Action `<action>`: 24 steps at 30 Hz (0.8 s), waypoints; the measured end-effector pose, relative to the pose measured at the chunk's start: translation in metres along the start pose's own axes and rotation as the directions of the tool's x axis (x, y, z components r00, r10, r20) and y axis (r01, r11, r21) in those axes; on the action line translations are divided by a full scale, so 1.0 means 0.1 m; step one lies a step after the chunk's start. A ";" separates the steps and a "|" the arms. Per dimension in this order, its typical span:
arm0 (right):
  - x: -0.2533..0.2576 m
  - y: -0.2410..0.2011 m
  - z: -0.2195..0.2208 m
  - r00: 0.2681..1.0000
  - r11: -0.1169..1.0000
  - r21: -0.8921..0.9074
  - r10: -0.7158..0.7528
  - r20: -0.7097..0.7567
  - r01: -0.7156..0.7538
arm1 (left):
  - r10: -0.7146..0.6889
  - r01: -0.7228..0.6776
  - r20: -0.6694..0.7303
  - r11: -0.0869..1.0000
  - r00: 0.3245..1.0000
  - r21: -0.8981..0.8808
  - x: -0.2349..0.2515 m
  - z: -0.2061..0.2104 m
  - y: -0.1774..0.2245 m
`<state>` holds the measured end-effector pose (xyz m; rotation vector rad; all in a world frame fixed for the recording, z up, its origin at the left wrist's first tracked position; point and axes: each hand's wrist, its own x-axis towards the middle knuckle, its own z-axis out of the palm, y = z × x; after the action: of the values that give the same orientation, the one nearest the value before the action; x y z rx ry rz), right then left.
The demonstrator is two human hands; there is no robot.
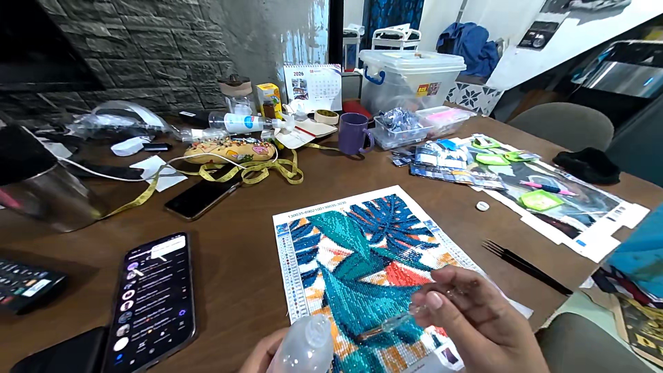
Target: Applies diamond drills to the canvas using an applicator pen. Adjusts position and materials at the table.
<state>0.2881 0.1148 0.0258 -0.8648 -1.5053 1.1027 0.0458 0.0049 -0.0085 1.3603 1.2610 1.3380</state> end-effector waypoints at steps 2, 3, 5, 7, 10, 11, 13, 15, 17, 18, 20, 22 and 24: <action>-0.01 0.01 0.03 1.000 1.000 0.003 0.014 0.009 -0.014 | 0.011 -0.011 -0.001 1.000 1.000 -0.003 0.00 0.00 -0.01; 0.00 0.01 0.03 1.000 1.000 -0.005 0.017 0.005 -0.017 | 0.013 -0.013 -0.003 1.000 1.000 -0.004 0.00 0.00 -0.01; 0.01 0.02 0.00 1.000 0.999 -0.037 0.011 -0.006 -0.011 | 0.010 -0.010 -0.003 1.000 1.000 -0.007 0.00 0.00 -0.01; 0.02 0.03 -0.07 1.000 0.997 -0.078 -0.004 -0.019 0.003 | 0.009 -0.009 -0.002 1.000 1.000 -0.003 0.00 0.00 -0.01; 0.03 0.01 -0.13 0.999 0.997 -0.077 -0.007 -0.047 0.003 | 0.004 -0.004 -0.007 1.000 1.000 -0.002 0.00 0.01 0.00; 0.03 -0.01 -0.12 0.999 0.998 -0.060 0.001 -0.049 -0.004 | 0.002 -0.002 -0.007 1.000 1.000 -0.002 0.00 0.01 0.00; 0.01 -0.03 -0.07 1.000 1.000 -0.018 0.001 -0.028 -0.001 | 0.003 -0.003 -0.009 1.000 1.000 0.003 0.00 0.01 -0.01; -0.01 -0.02 0.00 1.000 1.000 -0.001 -0.007 0.010 0.007 | 0.006 -0.006 -0.006 1.000 1.000 0.008 0.00 0.00 -0.02; -0.02 0.00 0.04 1.000 1.000 -0.010 -0.002 0.031 0.003 | 0.005 -0.005 -0.002 1.000 1.000 0.007 0.00 0.00 -0.02; -0.02 0.01 0.04 1.000 1.000 -0.015 -0.003 0.030 0.004 | 0.007 -0.007 -0.001 1.000 1.000 0.007 0.00 0.00 -0.01; -0.02 0.02 0.00 1.000 0.999 -0.034 -0.010 0.014 0.011 | 0.010 -0.010 0.000 1.000 1.000 0.003 -0.01 0.00 -0.02; -0.01 0.01 -0.08 1.000 0.997 -0.074 -0.012 -0.010 0.011 | 0.001 -0.001 0.002 1.000 1.000 0.015 -0.01 0.00 -0.01; 0.00 0.00 -0.16 0.999 0.994 -0.108 -0.007 -0.037 0.003 | -0.010 0.010 -0.001 0.999 1.000 0.036 -0.01 0.00 0.00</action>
<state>0.3034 0.1178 0.0266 -0.9506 -1.5464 1.0031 0.0458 0.0043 -0.0081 1.3765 1.2962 1.3143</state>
